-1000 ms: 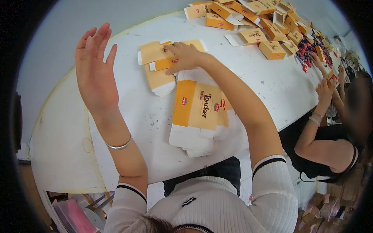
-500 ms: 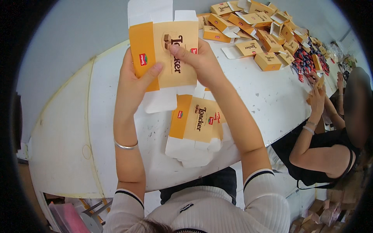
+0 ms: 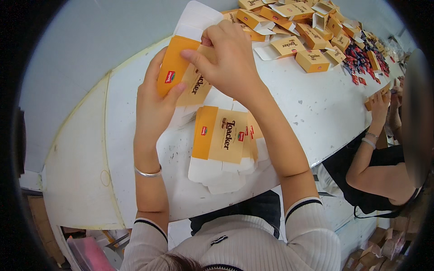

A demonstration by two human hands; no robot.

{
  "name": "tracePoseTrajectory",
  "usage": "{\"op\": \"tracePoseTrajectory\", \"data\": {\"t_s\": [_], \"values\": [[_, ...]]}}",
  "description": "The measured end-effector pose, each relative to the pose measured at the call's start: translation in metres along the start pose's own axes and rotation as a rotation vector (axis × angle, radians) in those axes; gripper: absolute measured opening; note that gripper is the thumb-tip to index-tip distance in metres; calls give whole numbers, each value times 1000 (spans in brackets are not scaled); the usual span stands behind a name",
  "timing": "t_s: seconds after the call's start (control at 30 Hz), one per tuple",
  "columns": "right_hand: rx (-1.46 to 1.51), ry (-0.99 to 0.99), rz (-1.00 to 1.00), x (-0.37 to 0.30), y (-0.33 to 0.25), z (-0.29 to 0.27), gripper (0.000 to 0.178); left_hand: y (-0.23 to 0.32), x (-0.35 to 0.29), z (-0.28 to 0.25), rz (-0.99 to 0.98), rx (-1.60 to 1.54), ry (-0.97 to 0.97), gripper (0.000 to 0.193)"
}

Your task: The person folds and assembles small cardboard boxes labeled 'Toacker' at a table. They repeatedly pick up flat pieces, fold the sides, and place the finished boxes into a growing stack.

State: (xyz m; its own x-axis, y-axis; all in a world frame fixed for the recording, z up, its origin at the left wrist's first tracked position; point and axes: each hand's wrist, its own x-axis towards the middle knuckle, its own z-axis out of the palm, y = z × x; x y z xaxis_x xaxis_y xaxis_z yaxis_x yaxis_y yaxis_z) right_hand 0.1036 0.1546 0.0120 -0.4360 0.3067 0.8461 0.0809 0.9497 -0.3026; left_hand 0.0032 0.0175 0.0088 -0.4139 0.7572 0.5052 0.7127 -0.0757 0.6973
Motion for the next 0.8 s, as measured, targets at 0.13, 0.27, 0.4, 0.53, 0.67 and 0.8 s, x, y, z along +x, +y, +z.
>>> {"op": "tracePoseTrajectory", "data": {"t_s": [0.13, 0.27, 0.4, 0.53, 0.67, 0.8], "values": [[338, -92, 338, -1, -16, -1, 30, 8, -4, 21, 147, 732, 284, 77], [474, -99, 331, -4, -28, -1, 29, 9, -4, 33, 245, 688, 373, 89], [291, -37, -30, -5, -31, -8, 25, 16, -7, 32, 59, 91, 106, 72], [59, 479, -209, 8, -24, -8, 40, 7, 2, 19, -62, -480, 158, 44], [1165, -61, 404, -3, -37, 8, 62, 5, 0, 14, -48, -578, 169, 34], [1140, -178, 408, -5, -37, 8, 61, 5, 0, -2, -121, -1134, 76, 48]]}}
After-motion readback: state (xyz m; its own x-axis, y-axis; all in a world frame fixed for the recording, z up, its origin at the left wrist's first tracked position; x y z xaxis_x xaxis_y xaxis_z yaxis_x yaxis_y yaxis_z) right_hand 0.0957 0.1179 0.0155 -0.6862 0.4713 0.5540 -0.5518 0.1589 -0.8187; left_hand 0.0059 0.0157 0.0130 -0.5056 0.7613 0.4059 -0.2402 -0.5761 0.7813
